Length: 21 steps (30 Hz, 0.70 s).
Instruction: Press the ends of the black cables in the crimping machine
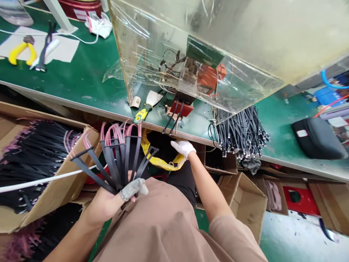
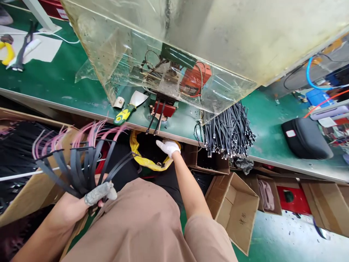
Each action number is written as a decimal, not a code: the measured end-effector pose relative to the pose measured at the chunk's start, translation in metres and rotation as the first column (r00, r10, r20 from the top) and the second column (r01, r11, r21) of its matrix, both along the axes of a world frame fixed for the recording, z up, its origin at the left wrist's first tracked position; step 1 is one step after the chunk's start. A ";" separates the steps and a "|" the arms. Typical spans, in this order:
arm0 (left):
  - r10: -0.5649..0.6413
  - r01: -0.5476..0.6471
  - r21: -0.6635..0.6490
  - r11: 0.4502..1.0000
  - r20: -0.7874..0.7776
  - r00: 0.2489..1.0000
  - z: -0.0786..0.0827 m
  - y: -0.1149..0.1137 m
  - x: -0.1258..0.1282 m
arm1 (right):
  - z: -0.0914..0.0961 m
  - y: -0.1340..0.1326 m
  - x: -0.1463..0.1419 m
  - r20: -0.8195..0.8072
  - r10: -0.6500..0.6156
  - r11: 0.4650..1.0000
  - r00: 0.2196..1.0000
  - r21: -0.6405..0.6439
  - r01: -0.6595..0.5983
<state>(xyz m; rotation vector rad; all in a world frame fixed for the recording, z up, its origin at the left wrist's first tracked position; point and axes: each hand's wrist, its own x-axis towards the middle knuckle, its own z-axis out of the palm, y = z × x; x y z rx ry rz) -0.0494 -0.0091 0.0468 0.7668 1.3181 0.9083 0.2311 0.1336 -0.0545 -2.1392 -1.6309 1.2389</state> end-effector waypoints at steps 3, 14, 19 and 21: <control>-0.057 0.052 0.085 0.995 0.065 0.996 -0.002 0.017 0.006 | 0.018 -0.013 0.012 0.055 0.041 0.999 0.998 -0.036 -0.039; 0.017 -0.037 0.077 0.996 0.252 0.967 -0.001 0.052 0.037 | 0.119 -0.045 0.115 0.149 -0.354 0.813 0.923 0.537 0.225; -0.041 0.001 0.132 0.991 0.295 0.955 0.005 0.065 0.047 | 0.140 -0.026 0.173 0.536 -0.523 0.785 0.663 0.606 0.129; -0.065 0.018 0.152 0.988 0.315 0.947 0.002 0.069 0.050 | 0.136 -0.014 0.178 0.634 -0.473 0.850 0.612 0.512 0.126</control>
